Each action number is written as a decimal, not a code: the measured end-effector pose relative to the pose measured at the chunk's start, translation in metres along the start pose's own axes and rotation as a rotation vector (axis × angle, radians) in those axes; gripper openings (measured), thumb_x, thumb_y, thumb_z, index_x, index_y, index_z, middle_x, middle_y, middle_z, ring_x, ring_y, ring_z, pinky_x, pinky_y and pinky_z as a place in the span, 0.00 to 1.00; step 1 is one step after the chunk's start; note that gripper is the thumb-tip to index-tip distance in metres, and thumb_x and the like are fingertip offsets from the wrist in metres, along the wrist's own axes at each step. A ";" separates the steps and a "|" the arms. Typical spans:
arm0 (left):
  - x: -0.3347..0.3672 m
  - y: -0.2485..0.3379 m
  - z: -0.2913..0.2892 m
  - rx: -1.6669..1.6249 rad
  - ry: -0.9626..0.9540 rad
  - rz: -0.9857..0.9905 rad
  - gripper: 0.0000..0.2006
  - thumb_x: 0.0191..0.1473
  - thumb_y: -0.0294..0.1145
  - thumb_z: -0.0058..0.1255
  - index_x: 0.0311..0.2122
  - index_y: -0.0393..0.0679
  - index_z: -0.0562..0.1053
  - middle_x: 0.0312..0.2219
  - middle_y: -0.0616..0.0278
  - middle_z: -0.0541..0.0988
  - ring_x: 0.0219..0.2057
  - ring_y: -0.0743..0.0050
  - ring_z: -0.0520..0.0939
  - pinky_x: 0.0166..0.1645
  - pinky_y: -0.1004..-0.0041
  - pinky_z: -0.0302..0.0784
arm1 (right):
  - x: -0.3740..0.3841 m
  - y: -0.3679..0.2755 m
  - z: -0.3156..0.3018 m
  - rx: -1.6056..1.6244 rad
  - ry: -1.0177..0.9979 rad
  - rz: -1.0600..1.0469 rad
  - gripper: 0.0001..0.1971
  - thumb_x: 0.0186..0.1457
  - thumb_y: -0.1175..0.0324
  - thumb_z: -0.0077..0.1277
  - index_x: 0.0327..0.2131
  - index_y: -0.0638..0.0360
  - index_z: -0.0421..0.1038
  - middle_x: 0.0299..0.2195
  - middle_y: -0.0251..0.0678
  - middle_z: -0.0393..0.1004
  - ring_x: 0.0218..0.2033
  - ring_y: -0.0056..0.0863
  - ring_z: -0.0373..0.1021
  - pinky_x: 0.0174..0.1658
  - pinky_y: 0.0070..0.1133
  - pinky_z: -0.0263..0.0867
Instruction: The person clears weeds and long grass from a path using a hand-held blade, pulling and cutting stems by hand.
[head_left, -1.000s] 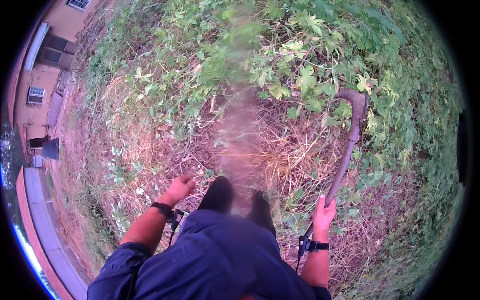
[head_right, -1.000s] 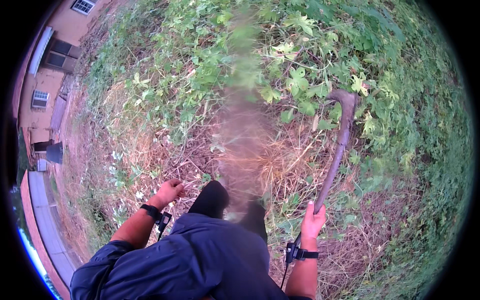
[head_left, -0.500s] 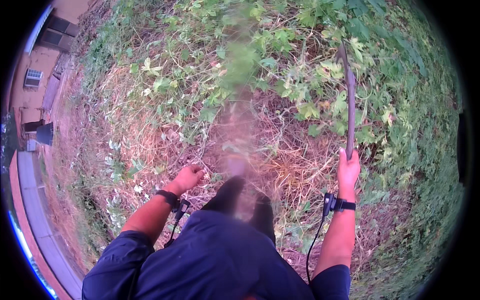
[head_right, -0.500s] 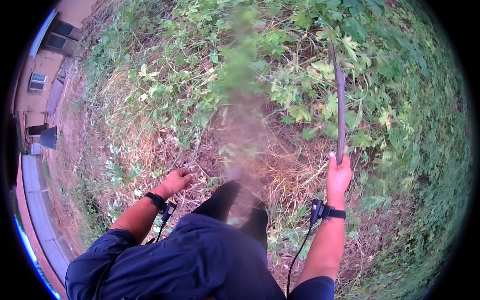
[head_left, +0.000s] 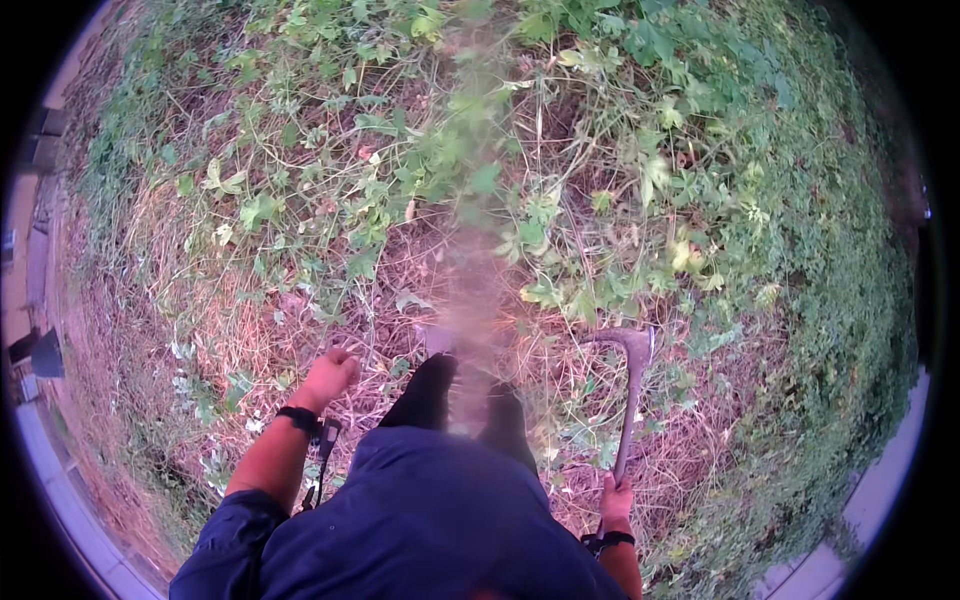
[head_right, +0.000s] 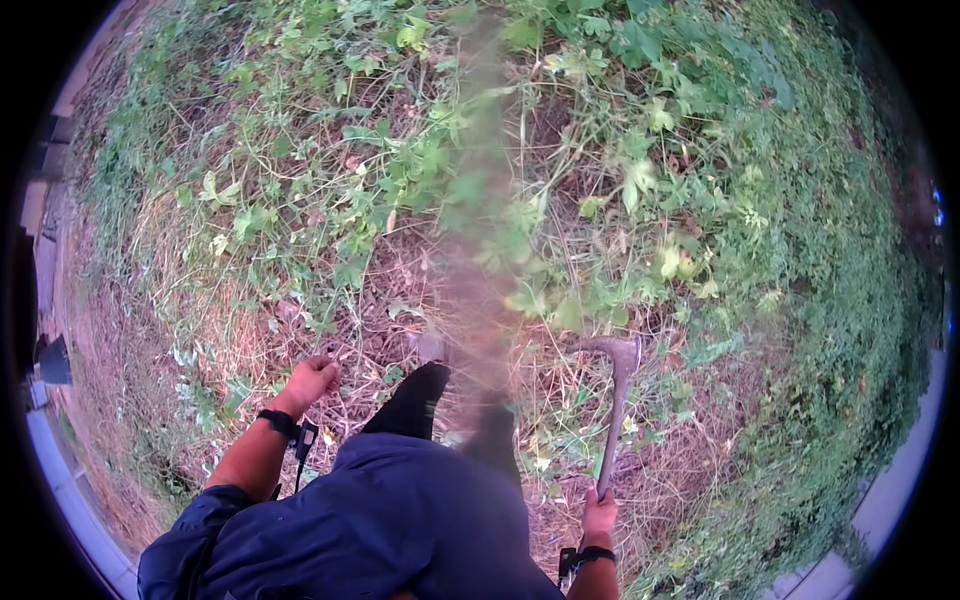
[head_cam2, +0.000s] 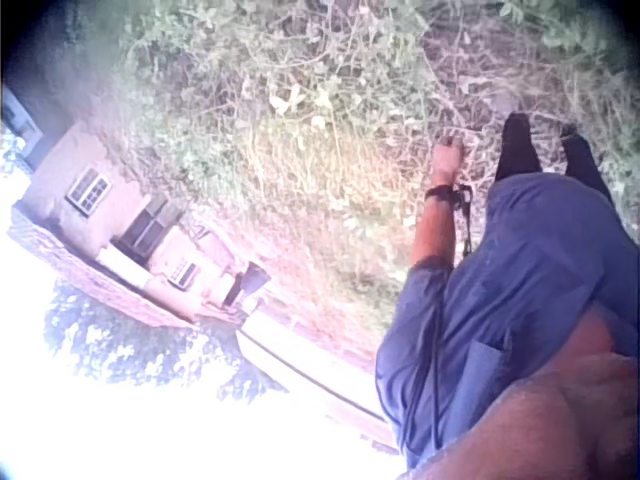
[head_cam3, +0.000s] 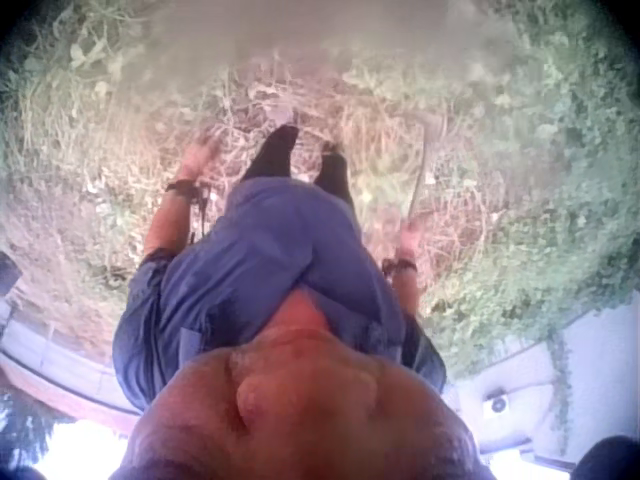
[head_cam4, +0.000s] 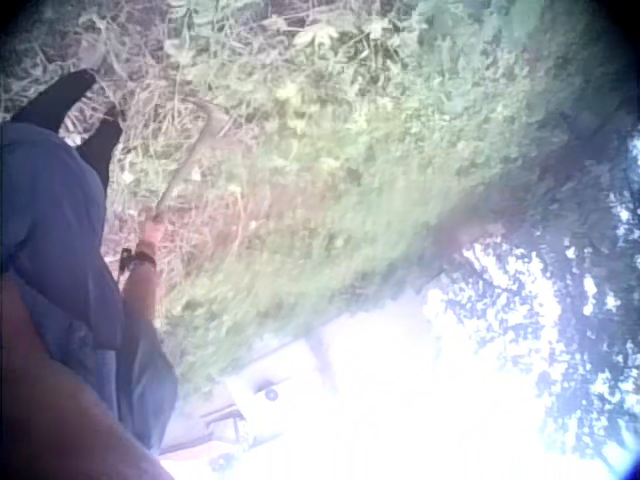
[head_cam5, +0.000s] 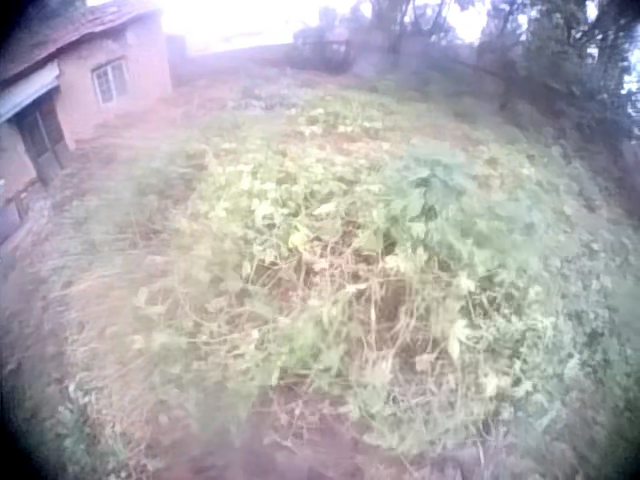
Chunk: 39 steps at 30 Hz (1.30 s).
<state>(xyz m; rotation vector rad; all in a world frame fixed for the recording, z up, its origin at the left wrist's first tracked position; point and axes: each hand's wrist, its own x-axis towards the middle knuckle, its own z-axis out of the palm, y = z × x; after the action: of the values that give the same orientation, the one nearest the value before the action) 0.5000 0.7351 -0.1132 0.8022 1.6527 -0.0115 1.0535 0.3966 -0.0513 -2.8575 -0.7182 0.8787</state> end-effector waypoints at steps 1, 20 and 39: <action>0.009 0.007 0.004 0.029 0.027 0.070 0.18 0.58 0.41 0.50 0.42 0.33 0.73 0.27 0.58 0.80 0.25 0.74 0.80 0.30 0.72 0.75 | -0.007 -0.004 0.004 0.041 -0.027 0.025 0.17 0.57 0.57 0.53 0.31 0.65 0.67 0.21 0.38 0.70 0.21 0.25 0.63 0.27 0.29 0.62; 0.127 0.274 0.258 -0.201 -0.108 0.139 0.39 0.57 0.49 0.52 0.63 0.30 0.52 0.58 0.40 0.64 0.60 0.53 0.65 0.62 0.62 0.59 | -0.047 -0.060 -0.018 0.209 -0.113 0.068 0.18 0.57 0.54 0.54 0.33 0.61 0.66 0.22 0.46 0.71 0.23 0.40 0.69 0.29 0.33 0.65; 0.100 0.253 0.260 -0.708 -0.232 0.141 0.07 0.64 0.33 0.41 0.41 0.45 0.71 0.18 0.76 0.62 0.17 0.85 0.60 0.19 0.82 0.56 | -0.013 -0.027 -0.011 0.379 -0.124 -0.030 0.14 0.58 0.59 0.54 0.30 0.61 0.66 0.19 0.34 0.66 0.21 0.24 0.63 0.26 0.25 0.62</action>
<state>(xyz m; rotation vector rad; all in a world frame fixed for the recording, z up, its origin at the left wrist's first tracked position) 0.8492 0.8652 -0.1642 0.3506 1.2458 0.5319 1.0390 0.4156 -0.0301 -2.4716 -0.5350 1.0653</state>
